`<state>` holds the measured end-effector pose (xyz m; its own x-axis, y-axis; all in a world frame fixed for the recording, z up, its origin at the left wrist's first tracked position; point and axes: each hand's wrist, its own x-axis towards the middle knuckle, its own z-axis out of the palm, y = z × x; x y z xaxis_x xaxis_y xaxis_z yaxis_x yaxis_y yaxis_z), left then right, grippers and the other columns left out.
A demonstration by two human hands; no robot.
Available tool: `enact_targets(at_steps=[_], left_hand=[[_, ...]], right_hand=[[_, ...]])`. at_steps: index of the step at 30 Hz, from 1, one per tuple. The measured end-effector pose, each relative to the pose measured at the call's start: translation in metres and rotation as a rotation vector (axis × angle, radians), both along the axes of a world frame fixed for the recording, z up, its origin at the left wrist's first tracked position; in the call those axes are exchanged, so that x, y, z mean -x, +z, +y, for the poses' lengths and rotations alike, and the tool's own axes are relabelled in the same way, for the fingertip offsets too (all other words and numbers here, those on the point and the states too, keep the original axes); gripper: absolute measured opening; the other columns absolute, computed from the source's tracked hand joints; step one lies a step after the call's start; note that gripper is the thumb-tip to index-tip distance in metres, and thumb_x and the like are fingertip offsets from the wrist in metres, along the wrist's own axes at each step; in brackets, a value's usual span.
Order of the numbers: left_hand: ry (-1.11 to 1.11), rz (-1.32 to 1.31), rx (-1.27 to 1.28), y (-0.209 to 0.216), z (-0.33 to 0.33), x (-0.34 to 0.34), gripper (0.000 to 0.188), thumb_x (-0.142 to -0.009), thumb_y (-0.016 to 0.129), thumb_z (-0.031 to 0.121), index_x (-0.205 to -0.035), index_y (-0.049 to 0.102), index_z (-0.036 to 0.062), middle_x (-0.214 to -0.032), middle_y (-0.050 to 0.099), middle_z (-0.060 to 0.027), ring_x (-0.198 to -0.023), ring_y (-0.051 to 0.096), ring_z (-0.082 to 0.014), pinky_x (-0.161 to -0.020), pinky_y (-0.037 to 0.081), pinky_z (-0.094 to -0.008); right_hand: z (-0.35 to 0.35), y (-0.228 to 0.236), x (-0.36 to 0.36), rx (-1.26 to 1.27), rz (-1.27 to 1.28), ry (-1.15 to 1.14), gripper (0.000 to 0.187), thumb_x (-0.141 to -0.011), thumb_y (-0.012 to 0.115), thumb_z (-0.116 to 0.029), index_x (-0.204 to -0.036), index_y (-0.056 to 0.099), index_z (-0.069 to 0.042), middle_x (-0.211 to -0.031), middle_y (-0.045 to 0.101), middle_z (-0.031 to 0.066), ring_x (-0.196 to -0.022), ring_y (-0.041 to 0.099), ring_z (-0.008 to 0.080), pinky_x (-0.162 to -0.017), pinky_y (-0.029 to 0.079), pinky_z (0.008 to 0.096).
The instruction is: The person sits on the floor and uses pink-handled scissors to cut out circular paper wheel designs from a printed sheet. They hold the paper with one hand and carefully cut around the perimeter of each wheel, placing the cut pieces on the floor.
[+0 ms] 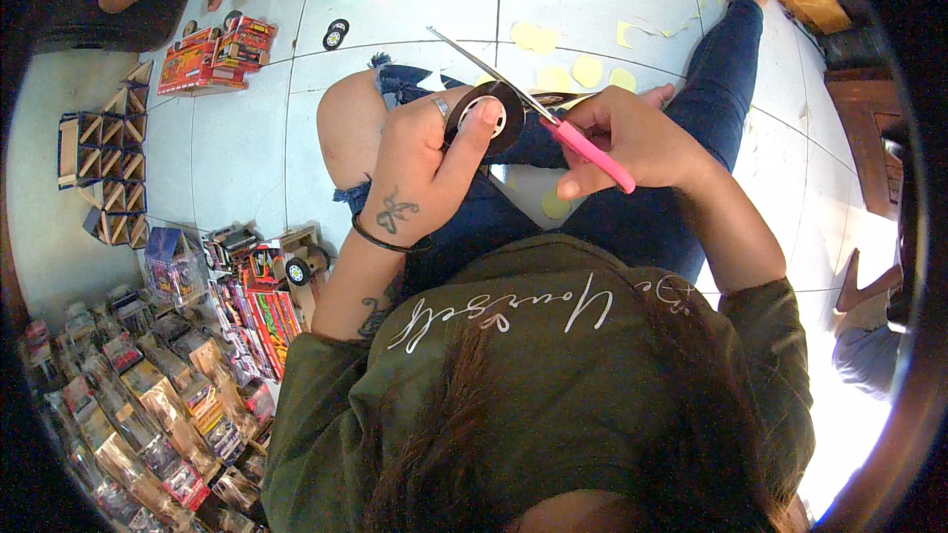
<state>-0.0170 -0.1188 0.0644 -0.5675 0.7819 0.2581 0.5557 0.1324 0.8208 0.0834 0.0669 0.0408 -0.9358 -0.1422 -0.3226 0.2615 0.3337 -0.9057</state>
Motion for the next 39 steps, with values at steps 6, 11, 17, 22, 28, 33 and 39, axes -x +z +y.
enact_targets(at_steps=[6,11,17,22,28,33,39], left_hand=[[0.004,-0.047,-0.006,-0.003,0.000,0.000,0.029,-0.088,0.046,0.023,-0.076,0.055,-0.0017,-0.056,0.047,-0.0100,-0.049,0.041,-0.0163,-0.048,0.035,-0.0278],[-0.023,-0.095,0.027,-0.002,-0.001,0.002,0.030,-0.089,0.046,0.025,-0.077,0.054,-0.0020,-0.055,0.047,-0.0093,-0.049,0.040,-0.0151,-0.048,0.034,-0.0281],[-0.072,-0.087,0.078,0.001,-0.004,0.006,0.032,-0.089,0.046,0.026,-0.076,0.055,-0.0021,-0.055,0.048,-0.0079,-0.050,0.039,-0.0131,-0.048,0.034,-0.0275],[-0.095,-0.033,0.097,-0.002,-0.006,0.012,0.032,-0.089,0.046,0.026,-0.074,0.054,-0.0018,-0.054,0.047,-0.0079,-0.050,0.039,-0.0135,-0.048,0.034,-0.0279],[-0.085,-0.141,0.091,-0.010,-0.008,0.015,0.031,-0.089,0.047,0.024,-0.072,0.053,-0.0017,-0.052,0.045,-0.0067,-0.048,0.037,-0.0128,-0.046,0.032,-0.0279],[-0.100,-0.137,0.101,-0.013,-0.011,0.019,0.030,-0.089,0.048,0.023,-0.072,0.053,-0.0019,-0.052,0.043,-0.0039,-0.050,0.036,-0.0093,-0.046,0.031,-0.0266],[-0.099,-0.334,0.114,-0.020,-0.013,0.023,0.028,-0.089,0.048,0.024,-0.081,0.056,-0.0014,-0.056,0.045,0.0004,-0.053,0.037,-0.0065,-0.048,0.032,-0.0236]], right_hand=[[0.003,0.006,0.000,-0.012,-0.027,0.014,0.040,-0.056,0.078,-0.034,-0.054,0.050,-0.005,-0.049,0.044,-0.0045,-0.046,0.038,0.0046,-0.042,0.026,0.0212],[0.004,0.005,-0.001,-0.021,-0.032,0.005,0.040,-0.057,0.078,-0.033,-0.053,0.050,-0.005,-0.048,0.044,-0.0047,-0.046,0.037,0.0041,-0.041,0.024,0.0212],[0.002,0.000,-0.001,-0.042,-0.012,-0.002,0.047,-0.057,0.076,-0.045,-0.050,0.050,-0.006,-0.046,0.041,-0.0031,-0.044,0.036,0.0070,-0.041,0.024,0.0240],[0.001,-0.003,-0.001,0.010,-0.017,-0.014,0.040,-0.059,0.078,-0.032,-0.053,0.049,-0.006,-0.047,0.040,-0.0060,-0.045,0.033,0.0036,-0.041,0.020,0.0219],[-0.001,-0.010,0.003,-0.048,-0.029,-0.008,0.046,-0.057,0.076,-0.044,-0.048,0.051,-0.006,-0.045,0.042,-0.0032,-0.043,0.037,0.0067,-0.040,0.024,0.0239],[-0.001,-0.013,0.006,-0.035,-0.065,0.017,0.041,-0.061,0.078,-0.034,-0.052,0.048,-0.007,-0.048,0.041,-0.0061,-0.045,0.034,0.0034,-0.040,0.021,0.0216],[-0.002,-0.020,0.010,-0.008,-0.098,-0.009,0.042,-0.060,0.077,-0.039,-0.052,0.051,-0.006,-0.047,0.044,-0.0033,-0.045,0.039,0.0053,-0.041,0.026,0.0212]])
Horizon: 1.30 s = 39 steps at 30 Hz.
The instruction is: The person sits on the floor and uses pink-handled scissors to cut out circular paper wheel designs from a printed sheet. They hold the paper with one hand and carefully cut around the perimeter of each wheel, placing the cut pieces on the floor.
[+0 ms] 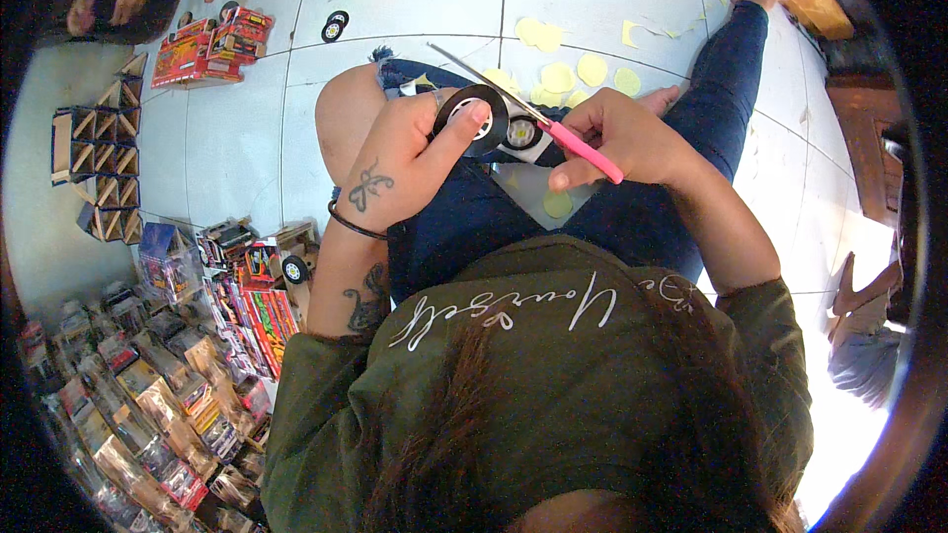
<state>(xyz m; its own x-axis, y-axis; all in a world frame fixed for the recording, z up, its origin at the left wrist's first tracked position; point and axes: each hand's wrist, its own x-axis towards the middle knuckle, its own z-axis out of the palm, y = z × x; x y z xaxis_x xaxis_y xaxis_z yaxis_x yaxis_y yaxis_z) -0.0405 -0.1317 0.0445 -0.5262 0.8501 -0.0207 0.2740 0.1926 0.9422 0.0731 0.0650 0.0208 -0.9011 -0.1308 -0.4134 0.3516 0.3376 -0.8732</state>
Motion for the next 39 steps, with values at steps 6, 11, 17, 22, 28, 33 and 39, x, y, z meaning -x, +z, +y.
enact_targets(at_steps=[6,11,17,22,28,33,39], left_hand=[[0.253,-0.117,0.056,-0.032,-0.014,0.026,0.029,-0.090,0.044,0.026,-0.091,0.058,-0.0002,-0.062,0.050,-0.0002,-0.054,0.043,-0.0058,-0.048,0.035,-0.0231],[0.672,-0.061,0.073,-0.097,-0.038,0.119,0.023,-0.082,0.049,0.021,-0.088,0.055,0.0001,-0.071,0.057,-0.0045,-0.056,0.049,-0.0133,-0.051,0.040,-0.0259],[0.778,-0.203,0.212,-0.187,-0.056,0.270,0.019,-0.080,0.054,0.018,-0.089,0.056,0.0013,-0.072,0.060,-0.0094,-0.052,0.057,-0.0145,-0.039,0.043,-0.0239],[0.860,-0.385,0.395,-0.236,-0.060,0.319,0.032,-0.077,0.056,0.020,-0.102,0.053,0.0005,-0.082,0.058,-0.0121,-0.062,0.058,-0.0189,-0.052,0.049,-0.0296],[0.753,0.218,0.190,-0.180,-0.077,0.231,0.043,-0.080,0.056,0.018,-0.116,0.044,-0.0026,-0.107,0.052,-0.0177,-0.096,0.051,-0.0259,-0.083,0.040,-0.0319],[0.704,0.600,0.006,-0.108,-0.063,0.099,0.034,-0.080,0.053,0.012,-0.111,0.046,-0.0012,-0.110,0.048,-0.0165,-0.098,0.048,-0.0258,-0.083,0.038,-0.0352],[0.258,0.536,-0.080,-0.085,-0.021,0.010,0.030,-0.075,0.058,0.010,-0.104,0.052,0.0015,-0.097,0.054,-0.0155,-0.092,0.051,-0.0300,-0.082,0.039,-0.0356]], right_hand=[[0.003,-0.035,0.014,-0.150,0.258,-0.280,0.042,-0.059,0.077,-0.037,-0.070,0.056,-0.002,-0.063,0.055,0.0028,-0.056,0.048,0.0103,-0.053,0.040,0.0240],[-0.015,-0.087,0.017,-0.247,0.099,-0.398,0.050,-0.059,0.077,-0.038,-0.087,0.056,-0.003,-0.071,0.057,0.0064,-0.064,0.051,0.0142,-0.060,0.043,0.0286],[-0.018,-0.112,0.008,-0.182,0.197,-0.426,0.049,-0.058,0.078,-0.038,-0.083,0.055,-0.003,-0.068,0.054,0.0047,-0.063,0.049,0.0131,-0.058,0.042,0.0274],[-0.014,-0.110,0.004,-0.101,0.164,-0.502,0.045,-0.060,0.079,-0.030,-0.085,0.053,-0.002,-0.069,0.053,0.0031,-0.062,0.047,0.0106,-0.056,0.041,0.0247],[-0.024,-0.120,-0.007,-0.234,0.224,-0.462,0.048,-0.060,0.078,-0.026,-0.091,0.050,-0.003,-0.076,0.054,0.0054,-0.061,0.050,0.0131,-0.055,0.042,0.0264],[-0.050,-0.143,0.002,-0.055,0.254,-0.515,0.047,-0.063,0.075,-0.017,-0.098,0.046,-0.004,-0.082,0.054,0.0075,-0.062,0.051,0.0138,-0.055,0.043,0.0274],[-0.032,-0.136,0.014,0.174,0.086,-0.615,0.041,-0.064,0.071,-0.009,-0.097,0.046,-0.003,-0.071,0.056,0.0063,-0.059,0.052,0.0122,-0.052,0.042,0.0251]])
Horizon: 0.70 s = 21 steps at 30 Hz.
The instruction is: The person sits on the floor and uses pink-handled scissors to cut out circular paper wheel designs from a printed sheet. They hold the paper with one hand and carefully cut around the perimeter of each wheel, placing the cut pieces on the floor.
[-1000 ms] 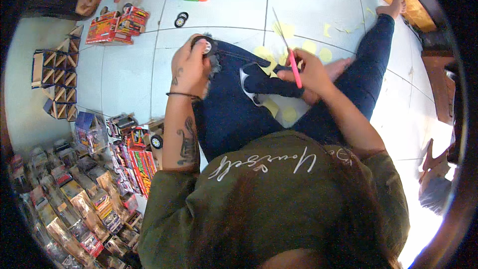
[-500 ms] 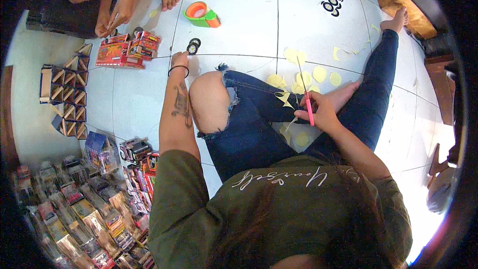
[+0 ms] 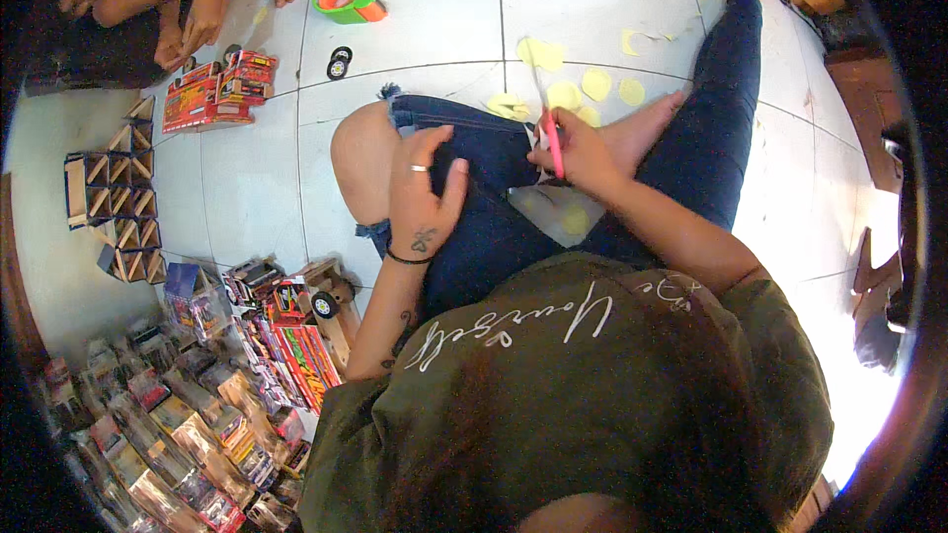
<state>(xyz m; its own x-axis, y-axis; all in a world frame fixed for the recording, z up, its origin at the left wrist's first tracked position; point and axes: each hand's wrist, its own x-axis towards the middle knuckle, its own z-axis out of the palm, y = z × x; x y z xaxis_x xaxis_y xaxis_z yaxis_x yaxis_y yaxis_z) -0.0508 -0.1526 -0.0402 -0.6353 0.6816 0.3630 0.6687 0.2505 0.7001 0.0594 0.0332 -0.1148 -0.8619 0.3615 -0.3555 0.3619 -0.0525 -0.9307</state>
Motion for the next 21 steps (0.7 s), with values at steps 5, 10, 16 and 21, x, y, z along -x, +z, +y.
enact_targets(at_steps=[5,10,16,21], left_hand=[[-0.305,0.024,0.349,-0.004,0.031,-0.031,0.070,-0.063,0.071,0.030,-0.119,0.040,0.0019,-0.109,0.049,-0.0164,-0.101,0.047,-0.0321,-0.086,0.037,-0.0407],[-0.413,-0.019,0.266,-0.011,0.069,-0.044,0.072,-0.062,0.071,0.031,-0.121,0.039,0.0034,-0.113,0.048,-0.0165,-0.104,0.045,-0.0329,-0.086,0.036,-0.0413],[-0.322,-0.460,0.111,-0.011,0.082,-0.048,0.017,-0.081,0.057,0.017,-0.082,0.057,-0.0001,-0.070,0.059,-0.0091,-0.063,0.056,-0.0189,-0.057,0.043,-0.0300],[-0.051,-0.972,-0.169,0.009,0.074,-0.053,0.017,-0.087,0.052,0.014,-0.085,0.054,-0.0027,-0.076,0.059,-0.0032,-0.067,0.054,-0.0050,-0.059,0.043,-0.0179]], right_hand=[[0.035,0.052,-0.013,0.399,0.129,-0.088,0.027,-0.067,0.066,-0.011,-0.088,0.050,-0.004,-0.070,0.052,0.0014,-0.061,0.048,0.0106,-0.053,0.037,0.0222],[0.039,0.085,-0.024,0.611,0.335,-0.153,0.025,-0.070,0.064,-0.011,-0.091,0.051,-0.005,-0.081,0.052,0.0000,-0.072,0.049,0.0092,-0.060,0.037,0.0221],[0.052,0.090,-0.020,0.487,0.290,-0.286,0.028,-0.076,0.062,-0.018,-0.095,0.049,-0.003,-0.083,0.052,0.0037,-0.080,0.052,0.0124,-0.065,0.040,0.0239],[0.044,0.085,-0.035,0.374,0.295,-0.335,0.032,-0.078,0.060,-0.023,-0.100,0.046,-0.003,-0.089,0.050,0.0040,-0.087,0.054,0.0161,-0.067,0.042,0.0258]])
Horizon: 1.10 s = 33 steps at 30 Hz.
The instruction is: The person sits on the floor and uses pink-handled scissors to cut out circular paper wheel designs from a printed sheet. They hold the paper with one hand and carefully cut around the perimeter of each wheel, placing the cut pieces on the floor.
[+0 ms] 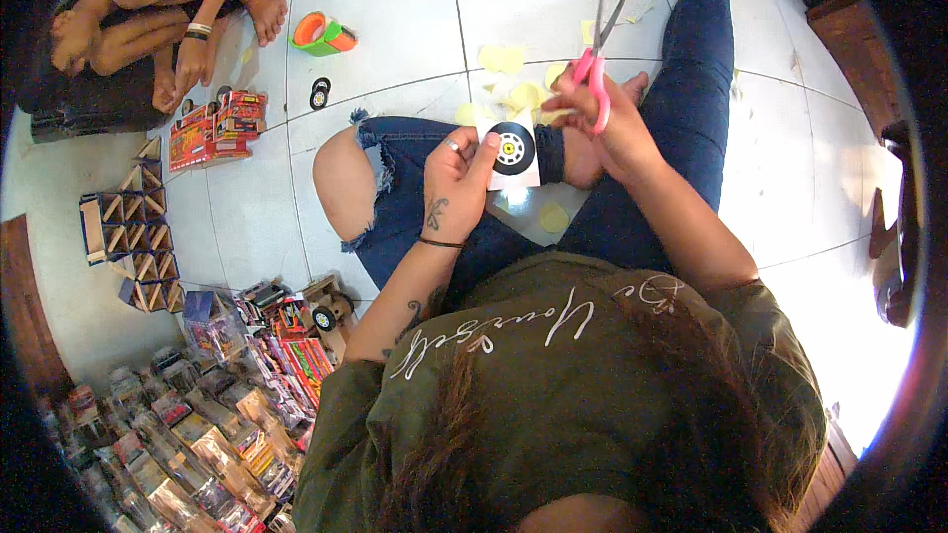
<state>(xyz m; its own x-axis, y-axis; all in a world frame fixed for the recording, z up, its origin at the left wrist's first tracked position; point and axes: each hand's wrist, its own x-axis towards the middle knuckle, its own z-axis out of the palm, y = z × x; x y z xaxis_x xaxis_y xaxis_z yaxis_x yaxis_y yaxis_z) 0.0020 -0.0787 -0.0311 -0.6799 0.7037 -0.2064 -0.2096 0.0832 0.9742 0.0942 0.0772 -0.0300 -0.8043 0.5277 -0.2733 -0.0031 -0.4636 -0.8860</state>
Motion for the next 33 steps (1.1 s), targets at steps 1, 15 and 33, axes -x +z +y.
enact_targets(at_steps=[1,15,33], left_hand=[[0.013,0.014,-0.018,0.005,0.000,-0.002,0.017,-0.087,0.052,0.014,-0.085,0.054,-0.0025,-0.076,0.059,-0.0034,-0.067,0.054,-0.0051,-0.059,0.043,-0.0179],[0.111,0.028,-0.105,0.048,-0.006,0.004,0.018,-0.088,0.051,0.015,-0.093,0.055,-0.0014,-0.084,0.059,-0.0033,-0.075,0.054,-0.0059,-0.067,0.045,-0.0212],[0.147,0.396,-0.073,0.057,-0.012,0.004,0.018,-0.086,0.052,0.015,-0.088,0.056,-0.0031,-0.077,0.061,-0.0063,-0.069,0.054,-0.0076,-0.063,0.044,-0.0222]], right_hand=[[-0.006,-0.001,-0.004,0.005,0.032,0.046,0.032,-0.078,0.060,-0.022,-0.100,0.045,-0.003,-0.090,0.050,0.0039,-0.086,0.054,0.0158,-0.067,0.042,0.0259],[-0.017,0.014,-0.010,-0.353,0.042,0.415,0.026,-0.070,0.071,-0.025,-0.077,0.055,-0.005,-0.069,0.053,-0.0006,-0.065,0.048,0.0087,-0.060,0.039,0.0212],[-0.020,0.035,-0.008,-0.379,-0.136,0.737,0.041,-0.059,0.077,-0.037,-0.069,0.060,-0.001,-0.061,0.057,0.0033,-0.056,0.051,0.0100,-0.050,0.040,0.0240]])
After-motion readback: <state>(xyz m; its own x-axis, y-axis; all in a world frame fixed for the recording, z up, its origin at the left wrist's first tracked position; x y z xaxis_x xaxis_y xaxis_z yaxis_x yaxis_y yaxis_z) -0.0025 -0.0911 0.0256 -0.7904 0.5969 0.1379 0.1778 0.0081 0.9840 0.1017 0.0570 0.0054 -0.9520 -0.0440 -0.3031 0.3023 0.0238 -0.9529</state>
